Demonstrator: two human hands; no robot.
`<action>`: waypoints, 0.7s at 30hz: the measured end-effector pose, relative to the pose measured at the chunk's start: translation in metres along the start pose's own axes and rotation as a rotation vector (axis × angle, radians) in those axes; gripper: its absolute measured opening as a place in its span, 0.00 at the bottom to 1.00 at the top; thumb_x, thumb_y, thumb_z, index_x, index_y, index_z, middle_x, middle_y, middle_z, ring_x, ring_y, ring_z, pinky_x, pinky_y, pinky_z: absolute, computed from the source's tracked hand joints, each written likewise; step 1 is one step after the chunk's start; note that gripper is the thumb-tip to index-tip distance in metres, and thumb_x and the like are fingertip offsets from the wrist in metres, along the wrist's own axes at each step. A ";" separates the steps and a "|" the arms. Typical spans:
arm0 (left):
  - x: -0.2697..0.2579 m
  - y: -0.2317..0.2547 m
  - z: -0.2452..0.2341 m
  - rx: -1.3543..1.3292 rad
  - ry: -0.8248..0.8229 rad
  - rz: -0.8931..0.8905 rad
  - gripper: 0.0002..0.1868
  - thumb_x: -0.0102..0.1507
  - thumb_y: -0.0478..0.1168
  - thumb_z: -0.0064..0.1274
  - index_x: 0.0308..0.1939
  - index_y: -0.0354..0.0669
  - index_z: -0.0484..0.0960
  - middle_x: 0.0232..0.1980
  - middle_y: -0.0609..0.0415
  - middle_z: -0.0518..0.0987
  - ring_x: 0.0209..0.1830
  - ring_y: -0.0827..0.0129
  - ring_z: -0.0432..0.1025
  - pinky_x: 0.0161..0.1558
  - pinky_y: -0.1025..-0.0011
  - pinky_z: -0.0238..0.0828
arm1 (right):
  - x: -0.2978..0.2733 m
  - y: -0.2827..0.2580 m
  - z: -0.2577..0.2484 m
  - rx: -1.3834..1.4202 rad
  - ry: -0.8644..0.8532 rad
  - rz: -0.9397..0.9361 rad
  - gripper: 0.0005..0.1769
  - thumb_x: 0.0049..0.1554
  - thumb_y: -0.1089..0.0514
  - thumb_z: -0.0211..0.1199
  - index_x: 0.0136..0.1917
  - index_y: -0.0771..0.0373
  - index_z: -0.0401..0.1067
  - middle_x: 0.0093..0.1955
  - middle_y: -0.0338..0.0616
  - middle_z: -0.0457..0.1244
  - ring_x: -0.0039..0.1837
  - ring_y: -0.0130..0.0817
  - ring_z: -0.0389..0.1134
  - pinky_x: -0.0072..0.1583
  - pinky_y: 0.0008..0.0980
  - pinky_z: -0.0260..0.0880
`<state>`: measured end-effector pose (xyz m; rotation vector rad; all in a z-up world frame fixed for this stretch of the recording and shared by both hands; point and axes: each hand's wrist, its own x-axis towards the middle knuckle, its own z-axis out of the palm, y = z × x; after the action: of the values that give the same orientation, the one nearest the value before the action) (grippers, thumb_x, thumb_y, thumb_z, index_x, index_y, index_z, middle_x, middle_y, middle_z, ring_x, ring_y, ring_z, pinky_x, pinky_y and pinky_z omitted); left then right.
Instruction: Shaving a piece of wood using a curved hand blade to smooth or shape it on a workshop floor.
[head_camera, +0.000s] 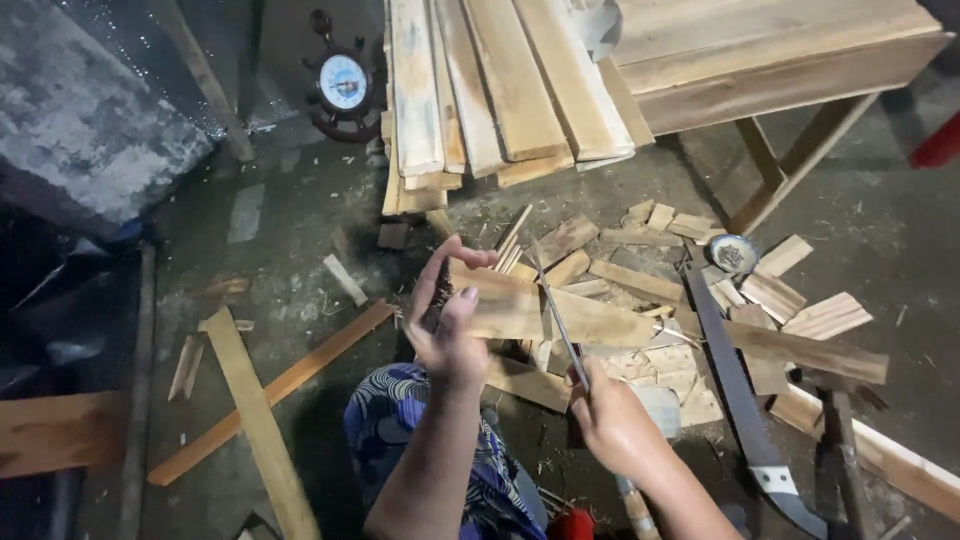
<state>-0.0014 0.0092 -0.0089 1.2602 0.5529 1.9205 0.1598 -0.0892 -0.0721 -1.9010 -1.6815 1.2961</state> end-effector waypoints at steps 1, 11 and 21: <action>0.000 0.003 -0.001 0.007 0.002 -0.002 0.23 0.62 0.36 0.46 0.61 0.36 0.78 0.47 0.50 0.82 0.48 0.56 0.80 0.49 0.57 0.87 | -0.005 -0.005 -0.002 0.002 -0.007 -0.001 0.07 0.63 0.62 0.49 0.55 0.54 0.60 0.37 0.42 0.67 0.38 0.35 0.66 0.41 0.33 0.67; 0.000 0.001 -0.001 -0.024 -0.002 -0.059 0.24 0.62 0.28 0.43 0.62 0.33 0.77 0.49 0.46 0.80 0.51 0.53 0.78 0.57 0.58 0.84 | 0.002 0.006 -0.001 -0.029 -0.007 0.018 0.07 0.62 0.59 0.50 0.55 0.53 0.57 0.30 0.42 0.63 0.32 0.37 0.62 0.36 0.34 0.58; -0.008 0.012 0.008 0.122 0.054 -0.130 0.27 0.56 0.31 0.43 0.61 0.32 0.77 0.45 0.46 0.80 0.49 0.53 0.79 0.56 0.55 0.84 | 0.003 0.000 -0.007 -0.040 -0.041 0.120 0.07 0.61 0.58 0.52 0.54 0.54 0.59 0.36 0.47 0.67 0.35 0.44 0.67 0.37 0.38 0.63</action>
<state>0.0031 -0.0054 -0.0018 1.2194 0.7713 1.8403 0.1645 -0.0842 -0.0696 -2.0401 -1.6477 1.3643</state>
